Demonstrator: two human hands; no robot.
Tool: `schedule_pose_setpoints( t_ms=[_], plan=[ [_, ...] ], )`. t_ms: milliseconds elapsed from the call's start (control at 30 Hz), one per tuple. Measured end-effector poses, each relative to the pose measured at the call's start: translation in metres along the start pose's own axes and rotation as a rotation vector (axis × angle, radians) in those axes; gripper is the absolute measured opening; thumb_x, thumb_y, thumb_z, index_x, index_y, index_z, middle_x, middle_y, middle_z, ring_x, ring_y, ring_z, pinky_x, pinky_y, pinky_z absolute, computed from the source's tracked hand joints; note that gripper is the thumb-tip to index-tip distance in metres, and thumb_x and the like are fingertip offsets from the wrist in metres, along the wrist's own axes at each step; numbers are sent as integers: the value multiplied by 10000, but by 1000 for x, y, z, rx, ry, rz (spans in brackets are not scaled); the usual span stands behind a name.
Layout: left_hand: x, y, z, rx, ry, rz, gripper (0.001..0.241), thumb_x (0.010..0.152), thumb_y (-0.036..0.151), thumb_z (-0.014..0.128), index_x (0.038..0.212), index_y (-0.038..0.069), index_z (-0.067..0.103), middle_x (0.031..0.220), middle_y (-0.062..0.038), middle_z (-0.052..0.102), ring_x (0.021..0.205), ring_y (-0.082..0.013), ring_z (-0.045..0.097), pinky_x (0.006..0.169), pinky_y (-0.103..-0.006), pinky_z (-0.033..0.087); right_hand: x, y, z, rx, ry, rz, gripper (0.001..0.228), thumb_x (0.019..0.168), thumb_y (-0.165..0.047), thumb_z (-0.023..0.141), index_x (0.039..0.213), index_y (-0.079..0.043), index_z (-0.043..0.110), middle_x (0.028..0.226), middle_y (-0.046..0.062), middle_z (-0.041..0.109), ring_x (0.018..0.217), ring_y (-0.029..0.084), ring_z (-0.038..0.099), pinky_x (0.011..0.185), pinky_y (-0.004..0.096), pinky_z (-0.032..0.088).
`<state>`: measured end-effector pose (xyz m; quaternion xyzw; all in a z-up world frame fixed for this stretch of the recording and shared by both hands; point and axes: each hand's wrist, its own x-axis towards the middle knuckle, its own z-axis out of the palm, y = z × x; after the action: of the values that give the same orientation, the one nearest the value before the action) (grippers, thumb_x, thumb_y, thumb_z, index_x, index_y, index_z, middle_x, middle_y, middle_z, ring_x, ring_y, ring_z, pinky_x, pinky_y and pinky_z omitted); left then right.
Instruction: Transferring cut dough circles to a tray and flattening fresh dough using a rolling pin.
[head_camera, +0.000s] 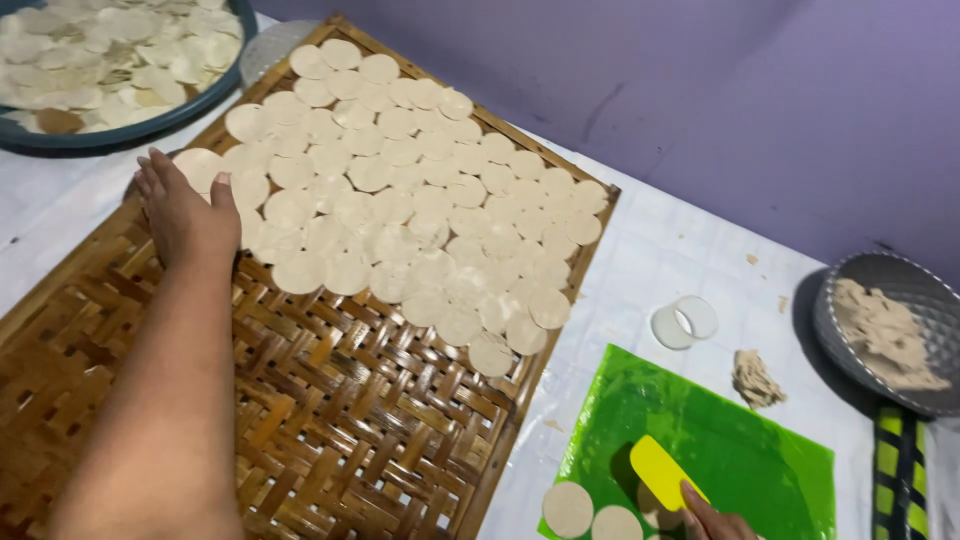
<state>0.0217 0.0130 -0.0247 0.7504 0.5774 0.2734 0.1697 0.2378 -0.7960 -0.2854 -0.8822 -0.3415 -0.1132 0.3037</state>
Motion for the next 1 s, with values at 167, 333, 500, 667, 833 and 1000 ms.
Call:
schedule_pose_setpoints(
  t_ms=[167,333,500,667,833,1000],
  plan=[
    [-145,74,-18,-86,-160,285,709,1047,251,633,1608,-8,285,1708,-240,108,1550,-436,195,1216,-522,293,71,-166,-93,-76,-182,197,400,850,-291,722,1248,-261,744,791,95,716,734,219,752,735,339,611],
    [-331,102,-10,-327,-505,542,430,910,140,730,1325,78,635,1508,-171,469,1374,-410,474,1054,-469,484,89,-255,-126,-365,-365,300,376,853,-358,755,1221,-438,758,833,-53,723,735,180,731,633,371,577],
    [-436,98,-6,-428,-752,610,460,814,155,832,1224,77,641,1294,-124,590,1233,-320,575,1033,-425,492,84,-279,-136,-360,-427,156,390,813,-359,735,1199,-400,777,767,20,669,701,238,700,616,413,558],
    [-468,112,-9,-342,-815,667,614,697,234,917,1181,77,574,1208,-117,569,1194,-333,534,994,-451,444,89,-282,-138,-324,-379,12,364,821,-303,717,1176,-342,790,760,40,671,683,276,683,595,437,546],
    [-476,119,-2,-224,-770,640,696,647,330,946,1163,77,553,1179,-104,545,1171,-330,500,998,-459,407,97,-280,-135,-358,-414,-62,314,835,-264,710,1131,-304,804,725,56,653,685,266,689,600,440,550],
    [-484,119,3,-191,-707,651,585,711,296,912,1131,77,568,1153,-110,539,1142,-328,505,989,-460,412,109,-287,-130,-364,-433,-79,333,819,-244,718,1138,-299,793,740,38,658,675,256,688,621,417,557]
  ],
)
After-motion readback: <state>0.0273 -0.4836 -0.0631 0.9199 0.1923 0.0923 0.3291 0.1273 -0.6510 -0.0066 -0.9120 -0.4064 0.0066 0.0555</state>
